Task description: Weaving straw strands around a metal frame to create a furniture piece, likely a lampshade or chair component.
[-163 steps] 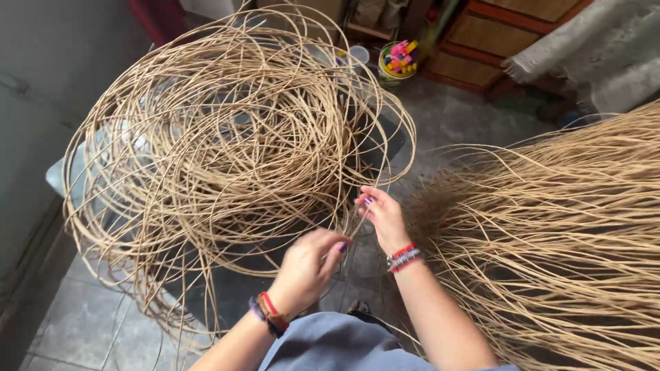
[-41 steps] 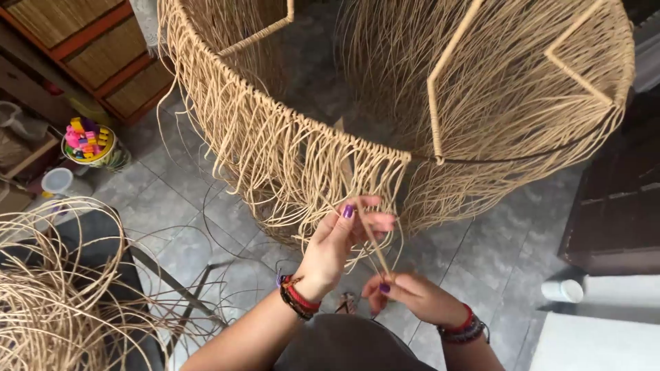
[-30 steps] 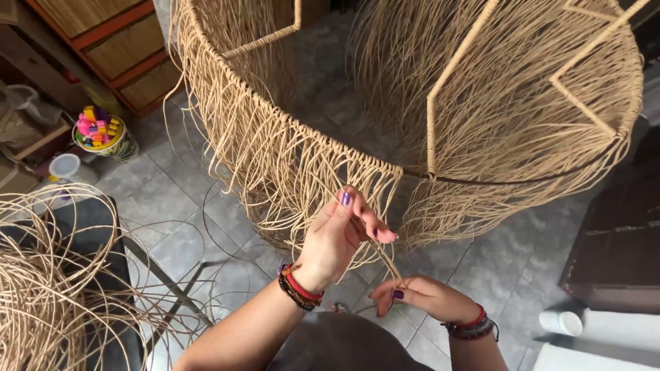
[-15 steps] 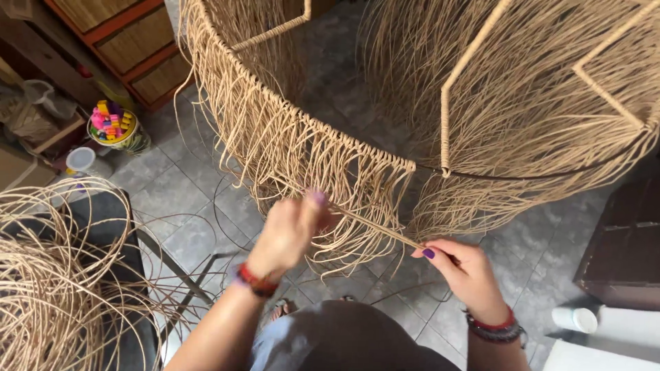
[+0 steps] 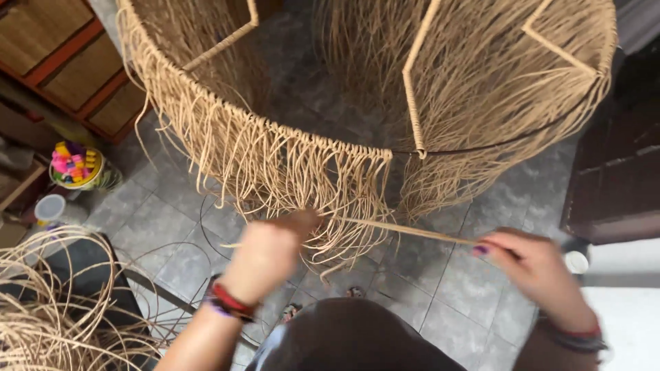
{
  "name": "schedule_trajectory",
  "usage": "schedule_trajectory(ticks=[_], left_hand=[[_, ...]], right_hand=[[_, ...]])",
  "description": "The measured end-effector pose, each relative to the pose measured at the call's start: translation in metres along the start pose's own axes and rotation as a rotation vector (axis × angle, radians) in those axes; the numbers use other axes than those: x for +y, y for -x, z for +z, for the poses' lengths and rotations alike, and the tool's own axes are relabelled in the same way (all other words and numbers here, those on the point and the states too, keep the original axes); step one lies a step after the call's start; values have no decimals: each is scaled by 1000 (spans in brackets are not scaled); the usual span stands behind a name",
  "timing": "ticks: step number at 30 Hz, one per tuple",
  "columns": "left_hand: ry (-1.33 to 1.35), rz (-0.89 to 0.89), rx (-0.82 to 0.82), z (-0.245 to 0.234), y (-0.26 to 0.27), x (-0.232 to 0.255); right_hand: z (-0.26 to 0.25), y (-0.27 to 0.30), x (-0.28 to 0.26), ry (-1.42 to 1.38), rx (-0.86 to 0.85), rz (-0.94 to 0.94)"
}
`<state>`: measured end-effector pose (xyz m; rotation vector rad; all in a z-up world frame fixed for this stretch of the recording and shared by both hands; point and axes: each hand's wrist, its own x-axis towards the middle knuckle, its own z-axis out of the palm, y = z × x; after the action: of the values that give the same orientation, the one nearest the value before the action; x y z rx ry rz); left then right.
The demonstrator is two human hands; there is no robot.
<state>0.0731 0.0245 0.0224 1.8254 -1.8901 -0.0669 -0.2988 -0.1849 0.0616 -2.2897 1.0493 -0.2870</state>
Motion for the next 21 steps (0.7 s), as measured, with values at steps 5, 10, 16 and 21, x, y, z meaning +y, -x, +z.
schedule_trajectory(ticks=[5, 10, 16, 21], left_hand=[[27, -115, -135, -9, -1, -3], [516, 110, -138, 6, -29, 87], [178, 7, -225, 17, -3, 14], [282, -164, -378, 0, 8, -5]], right_hand=[[2, 8, -15, 126, -56, 105], [47, -9, -89, 120, -135, -447], [15, -6, -44, 56, -193, -3], [27, -10, -51, 108, -192, -26]])
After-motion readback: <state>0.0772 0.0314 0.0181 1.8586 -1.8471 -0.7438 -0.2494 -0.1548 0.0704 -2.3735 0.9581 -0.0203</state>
